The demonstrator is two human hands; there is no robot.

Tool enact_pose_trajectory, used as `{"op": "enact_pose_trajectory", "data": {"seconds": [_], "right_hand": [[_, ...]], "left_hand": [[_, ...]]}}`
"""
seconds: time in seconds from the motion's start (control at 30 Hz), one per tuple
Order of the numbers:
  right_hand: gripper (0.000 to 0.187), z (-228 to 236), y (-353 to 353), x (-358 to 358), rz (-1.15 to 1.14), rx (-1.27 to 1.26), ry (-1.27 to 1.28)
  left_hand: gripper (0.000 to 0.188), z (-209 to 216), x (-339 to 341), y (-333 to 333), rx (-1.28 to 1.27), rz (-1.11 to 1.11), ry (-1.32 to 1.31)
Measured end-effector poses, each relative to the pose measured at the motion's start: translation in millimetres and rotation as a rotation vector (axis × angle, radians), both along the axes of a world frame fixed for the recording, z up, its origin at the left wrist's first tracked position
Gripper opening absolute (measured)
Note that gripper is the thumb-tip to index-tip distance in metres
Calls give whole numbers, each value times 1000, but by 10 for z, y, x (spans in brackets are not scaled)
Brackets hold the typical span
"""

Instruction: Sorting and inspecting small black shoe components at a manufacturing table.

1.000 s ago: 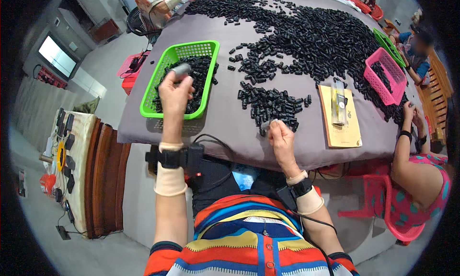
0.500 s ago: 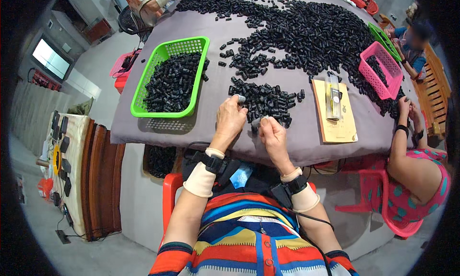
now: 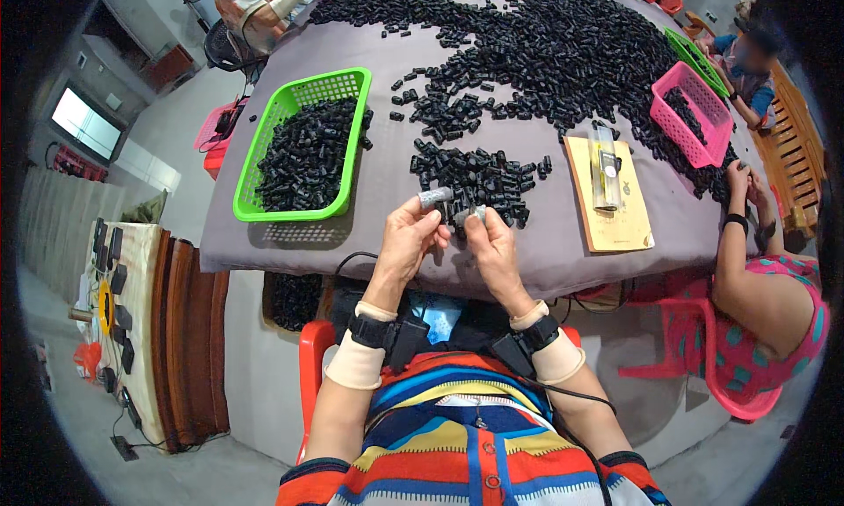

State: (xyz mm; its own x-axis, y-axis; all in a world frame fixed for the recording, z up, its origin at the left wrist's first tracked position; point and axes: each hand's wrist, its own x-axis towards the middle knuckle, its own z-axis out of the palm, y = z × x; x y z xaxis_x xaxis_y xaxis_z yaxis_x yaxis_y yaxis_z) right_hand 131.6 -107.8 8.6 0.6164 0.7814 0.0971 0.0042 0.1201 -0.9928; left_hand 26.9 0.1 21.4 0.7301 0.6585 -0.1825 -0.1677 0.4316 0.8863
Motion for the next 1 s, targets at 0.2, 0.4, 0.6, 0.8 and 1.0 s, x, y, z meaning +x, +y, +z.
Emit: {"op": "enact_pose_trajectory", "data": {"seconds": [0.2, 0.4, 0.6, 0.8, 1.0], "right_hand": [[17, 70, 7, -61, 23, 25, -83], [17, 7, 8, -29, -27, -30, -169], [16, 17, 1, -17, -34, 2, -248], [17, -2, 11, -31, -48, 26, -269], [16, -3, 2, -40, -22, 37, -193]], "left_hand": [[18, -37, -14, -130, -96, 5, -131], [13, -56, -33, -161, -30, -18, -130], [10, 24, -63, -131, 72, -16, 23], [13, -47, -85, -160, -18, 16, -73], [14, -13, -161, -149, -231, -82, -96]]}}
